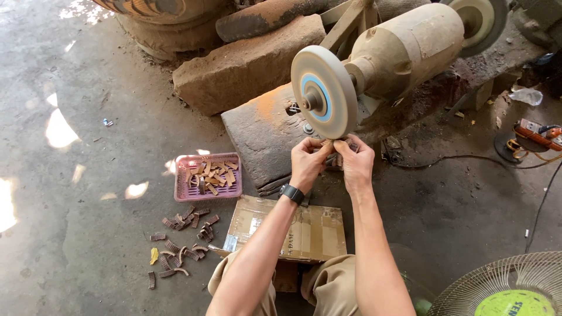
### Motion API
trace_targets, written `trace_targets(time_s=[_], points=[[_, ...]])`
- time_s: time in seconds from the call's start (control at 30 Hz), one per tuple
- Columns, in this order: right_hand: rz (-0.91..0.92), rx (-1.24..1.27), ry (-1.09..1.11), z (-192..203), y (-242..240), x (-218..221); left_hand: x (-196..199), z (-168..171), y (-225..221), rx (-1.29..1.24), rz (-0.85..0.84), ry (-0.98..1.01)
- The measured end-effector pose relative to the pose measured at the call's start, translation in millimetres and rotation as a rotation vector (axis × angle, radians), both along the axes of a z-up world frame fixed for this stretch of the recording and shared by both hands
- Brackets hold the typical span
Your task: Grinding and polishing small curved parts using a bench grinder.
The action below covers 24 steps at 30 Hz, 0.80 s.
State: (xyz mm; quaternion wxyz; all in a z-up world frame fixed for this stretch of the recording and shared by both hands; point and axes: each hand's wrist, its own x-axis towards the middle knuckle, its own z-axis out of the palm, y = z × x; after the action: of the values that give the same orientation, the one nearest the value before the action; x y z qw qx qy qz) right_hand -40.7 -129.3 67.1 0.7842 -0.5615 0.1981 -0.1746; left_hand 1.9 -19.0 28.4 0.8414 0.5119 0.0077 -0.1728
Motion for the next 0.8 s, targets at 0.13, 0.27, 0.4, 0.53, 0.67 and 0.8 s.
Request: trace_targets(time_s=[0.13,0.27,0.4,0.53,0.67,0.8], points=[[0.041,-0.044,0.080,9,13,-6,-3,-11,16,0.071,0.027,-0.014],[0.076,-0.043,0.061,4,11,-8,-5,-13,16,0.076,0.024,-0.010],[0.018,-0.044,0.063,24,14,-4,1,-7,5,0.022,0.001,0.052],[0.028,-0.107,-0.024,3,9,0,4,-5,5,-0.054,-0.004,0.062],[0.050,-0.134,0.062,-4,18,-3,1,-14,19,0.049,0.018,0.035],[0.084,-0.131,0.127,-6,17,-6,-5,-29,22,0.098,0.037,0.030]])
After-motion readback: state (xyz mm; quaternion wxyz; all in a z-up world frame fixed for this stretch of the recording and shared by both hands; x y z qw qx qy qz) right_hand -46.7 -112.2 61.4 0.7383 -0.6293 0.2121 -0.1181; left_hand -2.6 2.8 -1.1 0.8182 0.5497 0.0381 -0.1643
